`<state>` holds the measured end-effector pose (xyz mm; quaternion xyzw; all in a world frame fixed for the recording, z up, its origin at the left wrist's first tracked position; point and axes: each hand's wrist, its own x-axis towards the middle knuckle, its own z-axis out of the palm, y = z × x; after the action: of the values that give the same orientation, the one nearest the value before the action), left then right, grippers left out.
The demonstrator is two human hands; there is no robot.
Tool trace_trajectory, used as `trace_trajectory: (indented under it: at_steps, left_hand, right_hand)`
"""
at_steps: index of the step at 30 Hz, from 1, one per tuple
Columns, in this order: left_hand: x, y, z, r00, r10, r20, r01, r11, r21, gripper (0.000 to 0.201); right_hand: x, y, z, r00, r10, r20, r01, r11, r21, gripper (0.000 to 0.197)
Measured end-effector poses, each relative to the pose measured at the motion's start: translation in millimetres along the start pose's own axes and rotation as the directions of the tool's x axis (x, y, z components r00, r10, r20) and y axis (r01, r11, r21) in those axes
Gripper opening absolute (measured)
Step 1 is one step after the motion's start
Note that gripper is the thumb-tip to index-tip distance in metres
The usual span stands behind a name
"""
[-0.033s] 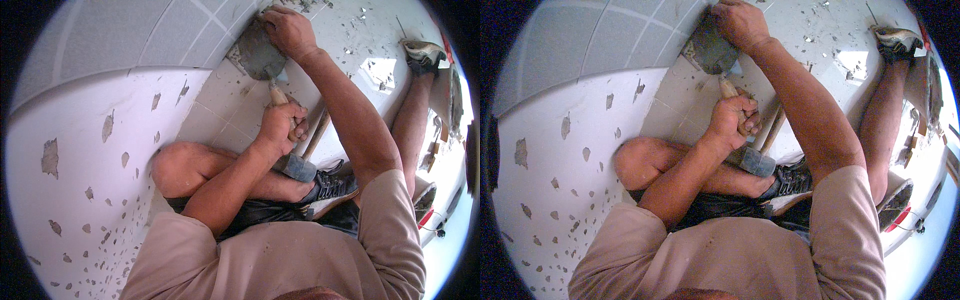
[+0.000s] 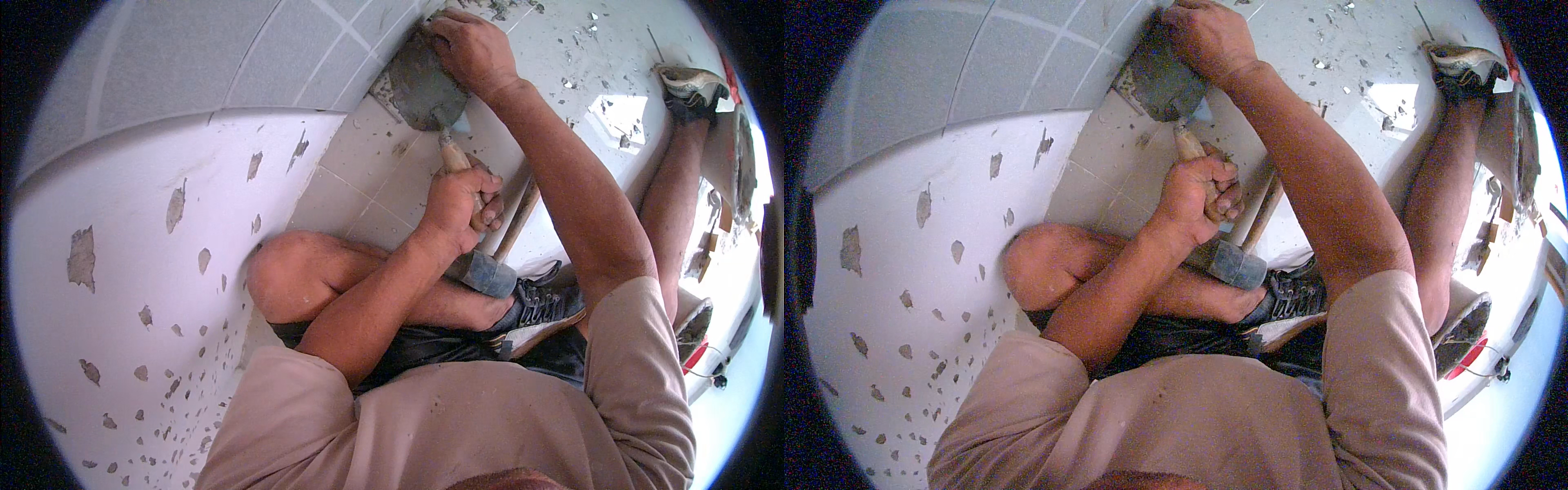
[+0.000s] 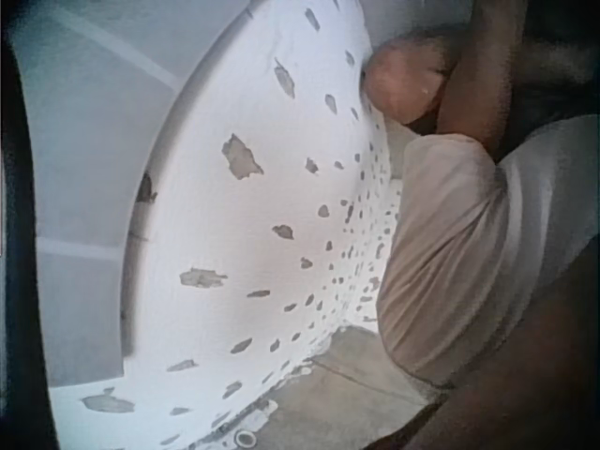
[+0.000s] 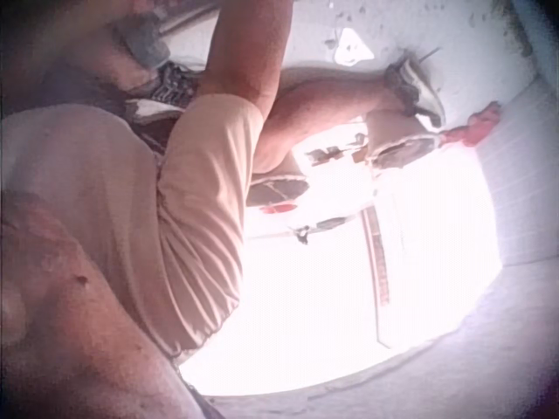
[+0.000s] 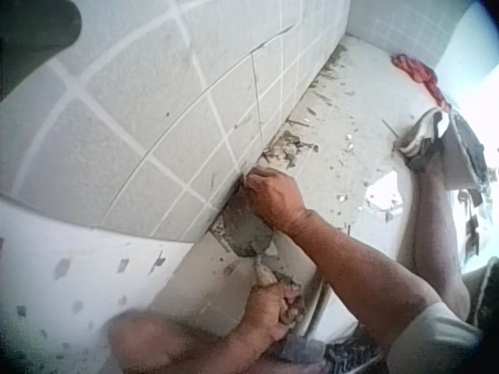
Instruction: The person applies mortar to a tile using a trowel and then presses the tile against a wall, tapping it into place with a rubber mallet.
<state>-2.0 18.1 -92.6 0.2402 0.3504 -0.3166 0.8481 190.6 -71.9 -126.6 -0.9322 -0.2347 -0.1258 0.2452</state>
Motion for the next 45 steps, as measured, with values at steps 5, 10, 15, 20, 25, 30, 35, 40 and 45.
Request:
trace_trajectory:
  at_steps: [5, 10, 15, 20, 25, 30, 35, 40, 45]
  left_hand:
    - [-0.9, -0.1, -1.3, 1.000, 0.021, 0.019, -0.022, 0.999, 0.024, 0.019]
    - [0.8, -0.7, -2.5, 1.000, 0.001, 0.008, -0.001, 1.000, 0.002, 0.016]
    - [-0.9, -0.3, -1.4, 1.000, 0.008, 0.005, -0.008, 1.000, 0.020, 0.016]
    - [-2.8, 1.6, 0.8, 1.000, 0.009, -0.005, -0.009, 1.000, 0.009, 0.016]
    - [-1.2, -0.2, -1.6, 1.000, 0.004, 0.031, -0.004, 1.000, -0.001, 0.016]
    - [-1.5, 0.2, -1.5, 0.999, 0.010, 0.032, -0.010, 1.000, -0.003, 0.015]
    - [-2.7, 1.5, 0.9, 1.000, -0.003, -0.008, 0.003, 1.000, 0.011, 0.015]
    - [-3.2, 0.7, 0.2, 1.000, 0.023, 0.005, -0.023, 1.000, 0.015, 0.016]
    - [-3.3, 0.2, -1.3, 0.999, 0.023, 0.022, -0.023, 1.000, 0.002, 0.016]
  right_hand:
    - [-2.6, 2.3, 5.9, 0.999, 0.016, -0.049, -0.013, 0.998, 0.062, 0.019]
    - [0.5, 1.8, 7.1, 0.998, 0.002, -0.065, 0.000, 0.999, 0.038, 0.018]
    - [-1.7, 3.0, 7.6, 0.993, 0.014, -0.114, -0.005, 0.997, 0.081, 0.017]
    - [3.8, -9.8, -1.5, 0.997, 0.059, -0.055, -0.046, 0.978, 0.204, 0.010]
    - [5.8, -11.2, -8.0, 0.999, 0.049, -0.019, -0.045, 0.981, 0.189, 0.010]
    - [5.5, -10.4, -8.8, 0.999, -0.020, -0.032, 0.025, 0.985, 0.168, 0.013]
    - [8.2, -14.0, -8.0, 0.994, 0.104, 0.039, -0.107, 0.990, 0.095, 0.015]
    - [11.5, -17.3, -11.1, 0.985, 0.164, 0.055, -0.162, 0.986, -0.037, 0.018]
    - [12.1, -17.4, -11.9, 0.990, 0.121, 0.068, -0.118, 0.992, -0.040, 0.019]
